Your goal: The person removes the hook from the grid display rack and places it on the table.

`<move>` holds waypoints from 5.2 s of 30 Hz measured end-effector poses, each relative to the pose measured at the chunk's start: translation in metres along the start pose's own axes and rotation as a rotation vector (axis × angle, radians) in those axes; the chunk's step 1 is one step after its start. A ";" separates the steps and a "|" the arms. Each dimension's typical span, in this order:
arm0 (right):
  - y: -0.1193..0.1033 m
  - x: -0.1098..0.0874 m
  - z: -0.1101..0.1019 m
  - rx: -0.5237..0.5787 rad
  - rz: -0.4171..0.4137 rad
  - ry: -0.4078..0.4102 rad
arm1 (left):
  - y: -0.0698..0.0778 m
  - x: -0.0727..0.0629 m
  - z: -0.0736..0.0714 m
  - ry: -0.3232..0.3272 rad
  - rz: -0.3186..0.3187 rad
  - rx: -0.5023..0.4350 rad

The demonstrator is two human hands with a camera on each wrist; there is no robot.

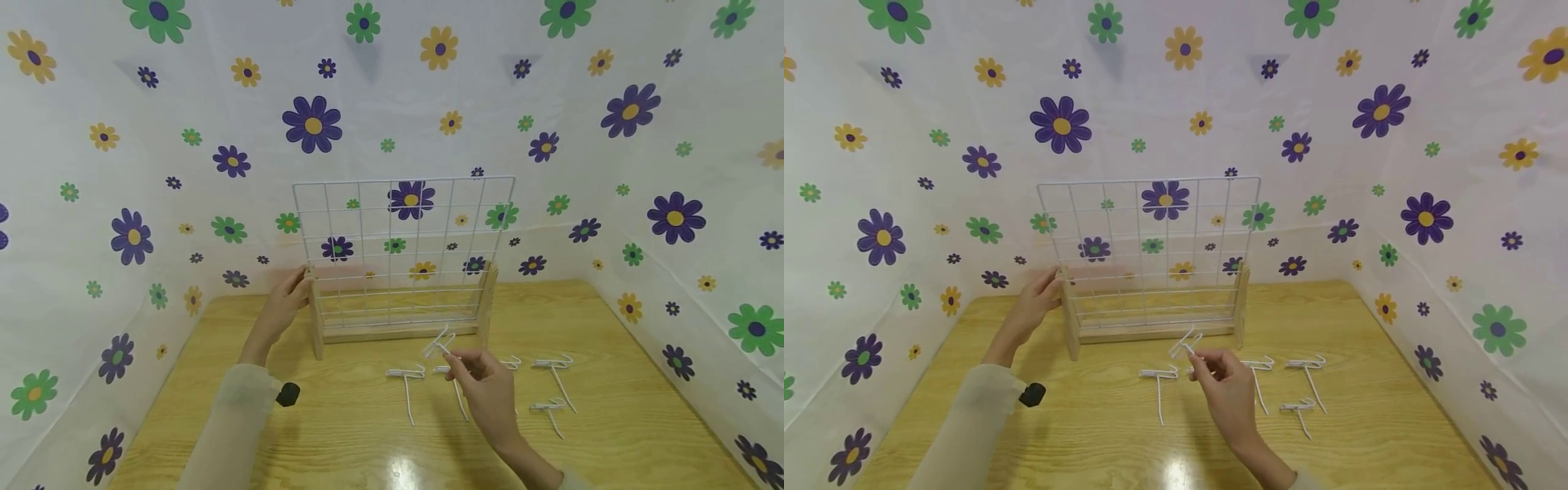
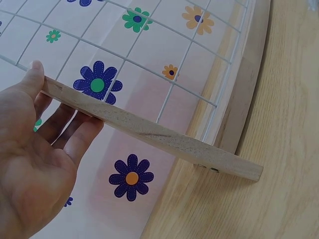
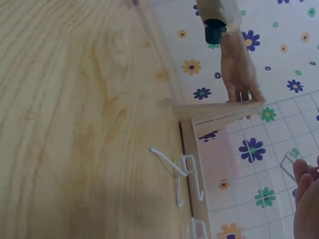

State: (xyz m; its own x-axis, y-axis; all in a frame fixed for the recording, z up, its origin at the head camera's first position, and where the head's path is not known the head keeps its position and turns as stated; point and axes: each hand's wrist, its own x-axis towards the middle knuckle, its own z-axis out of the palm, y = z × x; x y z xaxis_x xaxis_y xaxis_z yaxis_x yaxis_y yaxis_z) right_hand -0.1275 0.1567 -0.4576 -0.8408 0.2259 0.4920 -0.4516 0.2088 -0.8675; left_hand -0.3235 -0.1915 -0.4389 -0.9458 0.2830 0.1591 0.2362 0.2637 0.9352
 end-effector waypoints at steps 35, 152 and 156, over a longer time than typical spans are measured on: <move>0.043 -0.037 -0.004 -0.162 0.198 -0.149 | 0.005 -0.003 0.001 -0.010 0.007 -0.047; 0.027 -0.036 -0.016 -0.507 0.210 -0.367 | 0.017 -0.013 0.017 0.147 -0.001 0.044; 0.022 -0.026 -0.017 -0.480 0.110 -0.336 | 0.017 -0.020 0.025 0.232 -0.016 0.114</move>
State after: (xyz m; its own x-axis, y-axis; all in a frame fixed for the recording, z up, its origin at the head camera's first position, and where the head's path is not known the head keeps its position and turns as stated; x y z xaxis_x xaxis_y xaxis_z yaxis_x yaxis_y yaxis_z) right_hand -0.1100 0.1714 -0.4881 -0.9587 -0.0271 0.2830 -0.2370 0.6256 -0.7433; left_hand -0.2947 -0.1702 -0.4344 -0.9724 0.0620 0.2250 0.2317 0.3720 0.8988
